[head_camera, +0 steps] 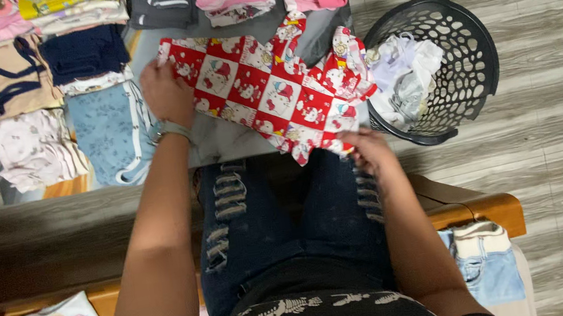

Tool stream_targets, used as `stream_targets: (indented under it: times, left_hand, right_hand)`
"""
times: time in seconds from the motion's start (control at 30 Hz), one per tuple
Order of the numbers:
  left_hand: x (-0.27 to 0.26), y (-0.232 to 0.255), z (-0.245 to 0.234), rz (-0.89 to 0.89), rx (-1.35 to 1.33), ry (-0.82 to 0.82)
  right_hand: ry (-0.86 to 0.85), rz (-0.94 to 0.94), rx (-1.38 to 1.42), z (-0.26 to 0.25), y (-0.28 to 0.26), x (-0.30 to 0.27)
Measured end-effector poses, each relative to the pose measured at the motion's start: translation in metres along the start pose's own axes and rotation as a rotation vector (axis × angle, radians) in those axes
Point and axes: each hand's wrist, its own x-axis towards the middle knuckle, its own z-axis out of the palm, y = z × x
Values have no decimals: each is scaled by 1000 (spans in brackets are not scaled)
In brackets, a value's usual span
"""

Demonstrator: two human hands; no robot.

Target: The person folds multiple baby garments, including a Hello Kitty themed shirt and a striped one-piece, by smoothing them on a surface and folding the sides and sleeves inward.

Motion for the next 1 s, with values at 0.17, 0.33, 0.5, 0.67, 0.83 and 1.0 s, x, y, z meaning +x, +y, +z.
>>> stream_targets:
  times: [0.17,0.33,0.5,0.67,0.83,1.0]
  left_hand:
    - [26,-30,23,-323,224,-109]
    - [21,-52,33,-382,152,-439]
    - [6,-39,3,-393,-185,-352]
    - [0,-3,-71,-968,-1352,-431]
    - [-30,9,-54,-941,-1179,-491]
    - [-40,2,-40,-932,-1258,-431]
  right_hand:
    - [-113,-303,369,-3,-25,-12]
    - [-157,-454,531,4,-55,-11]
    - [-188,-636,515,-2,-97,-23]
    - [-328,-729,624,-24,-125,-27]
    - [-178,-597,369,-45,-110,27]
    - [-234,-557,366,-51,-100,44]
